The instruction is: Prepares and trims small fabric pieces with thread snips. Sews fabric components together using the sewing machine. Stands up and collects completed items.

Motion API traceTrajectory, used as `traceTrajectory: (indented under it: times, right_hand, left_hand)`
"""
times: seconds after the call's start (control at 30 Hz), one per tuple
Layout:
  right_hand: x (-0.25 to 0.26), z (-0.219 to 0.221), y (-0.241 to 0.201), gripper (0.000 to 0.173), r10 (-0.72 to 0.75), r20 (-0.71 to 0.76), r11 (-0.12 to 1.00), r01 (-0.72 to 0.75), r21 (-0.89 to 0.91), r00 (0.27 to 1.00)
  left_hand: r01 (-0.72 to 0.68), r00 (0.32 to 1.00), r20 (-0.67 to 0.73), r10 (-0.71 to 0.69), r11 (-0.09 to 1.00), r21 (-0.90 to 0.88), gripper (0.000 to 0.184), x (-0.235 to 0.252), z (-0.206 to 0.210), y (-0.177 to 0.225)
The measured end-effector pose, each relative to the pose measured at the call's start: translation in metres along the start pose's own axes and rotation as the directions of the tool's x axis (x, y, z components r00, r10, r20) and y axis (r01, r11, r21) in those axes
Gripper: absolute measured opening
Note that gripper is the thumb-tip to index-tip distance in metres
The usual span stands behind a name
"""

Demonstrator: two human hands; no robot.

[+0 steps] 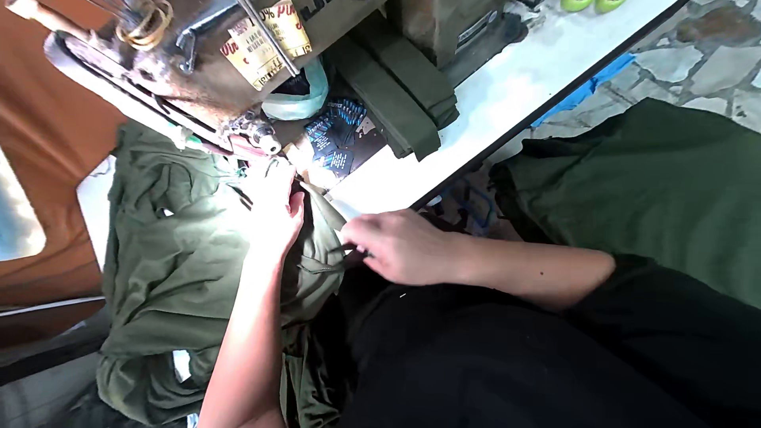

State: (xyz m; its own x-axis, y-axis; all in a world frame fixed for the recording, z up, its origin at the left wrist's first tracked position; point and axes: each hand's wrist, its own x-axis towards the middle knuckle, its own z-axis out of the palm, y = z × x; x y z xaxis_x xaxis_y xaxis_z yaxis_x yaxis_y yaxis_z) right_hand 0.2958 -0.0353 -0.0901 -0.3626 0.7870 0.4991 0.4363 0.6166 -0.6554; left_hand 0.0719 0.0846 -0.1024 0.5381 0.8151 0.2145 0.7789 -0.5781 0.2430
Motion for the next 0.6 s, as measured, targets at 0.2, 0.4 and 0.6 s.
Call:
traceTrajectory:
  times: [0.2,0.4,0.6]
  right_hand:
    - [0.003,0.021,-0.022,0.015,-0.085,0.063,0.939,0.058,0.34,0.994]
    - [0.0,0.028,-0.025,0.011,-0.113,0.031,0.917,0.093,0.387,0.993]
    - [0.0,0.028,-0.026,0.008,-0.12,0.023,0.91,0.101,0.403,0.992]
  left_hand:
    - [0.041,0.998,0.033,-0.044,0.997,0.071,0.038,-0.01,0.001,0.01]
    - [0.006,1.0,0.013,-0.007,0.998,0.07,0.037,-0.007,0.006,0.008]
    - [0.005,1.0,0.001,-0.005,0.995,0.103,0.039,-0.011,0.009,0.01]
